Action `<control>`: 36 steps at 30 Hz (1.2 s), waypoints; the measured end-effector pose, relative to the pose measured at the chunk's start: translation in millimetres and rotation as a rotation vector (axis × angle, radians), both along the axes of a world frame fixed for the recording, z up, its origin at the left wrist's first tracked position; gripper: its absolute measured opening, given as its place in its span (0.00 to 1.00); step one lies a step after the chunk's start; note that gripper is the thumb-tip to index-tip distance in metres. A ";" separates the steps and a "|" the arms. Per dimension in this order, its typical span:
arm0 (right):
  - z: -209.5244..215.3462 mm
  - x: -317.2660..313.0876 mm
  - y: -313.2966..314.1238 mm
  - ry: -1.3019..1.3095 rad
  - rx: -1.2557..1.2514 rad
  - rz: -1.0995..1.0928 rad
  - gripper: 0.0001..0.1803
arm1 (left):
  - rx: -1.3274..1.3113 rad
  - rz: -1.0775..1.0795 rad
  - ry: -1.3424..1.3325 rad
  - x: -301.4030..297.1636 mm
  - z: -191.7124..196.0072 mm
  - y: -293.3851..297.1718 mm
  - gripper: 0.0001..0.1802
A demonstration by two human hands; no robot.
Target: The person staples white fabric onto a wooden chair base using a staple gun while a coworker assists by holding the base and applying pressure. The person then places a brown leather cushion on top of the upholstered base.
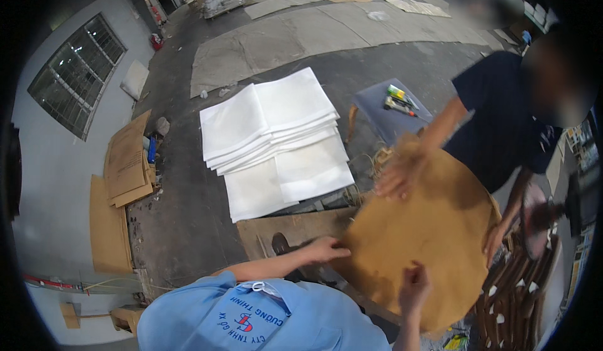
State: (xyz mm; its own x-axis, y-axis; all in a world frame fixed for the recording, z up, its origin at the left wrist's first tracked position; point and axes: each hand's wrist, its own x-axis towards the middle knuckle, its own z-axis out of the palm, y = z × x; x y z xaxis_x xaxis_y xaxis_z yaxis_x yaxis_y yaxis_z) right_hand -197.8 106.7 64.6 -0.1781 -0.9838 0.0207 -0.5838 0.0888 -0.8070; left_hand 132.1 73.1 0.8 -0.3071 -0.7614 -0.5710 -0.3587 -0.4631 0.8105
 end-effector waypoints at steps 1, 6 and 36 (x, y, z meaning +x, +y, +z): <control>-1.6 40.2 -3.6 -0.038 0.048 0.122 0.09 | -0.049 -0.084 -0.068 7.7 0.8 -3.0 0.30; -8.6 153.3 -11.1 0.260 0.116 0.090 0.13 | -0.219 -0.345 -0.072 101.2 -5.8 -8.4 0.25; -166.6 439.9 -220.2 -0.123 0.551 0.046 0.11 | 0.185 0.110 -0.830 555.5 -160.5 -214.8 0.47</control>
State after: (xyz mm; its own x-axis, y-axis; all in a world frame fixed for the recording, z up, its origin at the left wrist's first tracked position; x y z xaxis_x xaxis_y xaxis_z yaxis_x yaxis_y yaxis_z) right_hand 242.0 -113.6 -102.0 -0.1033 -0.8504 -0.5159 -0.5016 0.4925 -0.7112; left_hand 687.6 -141.7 -159.6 0.3350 -0.6351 -0.6960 -0.7477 -0.6287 0.2138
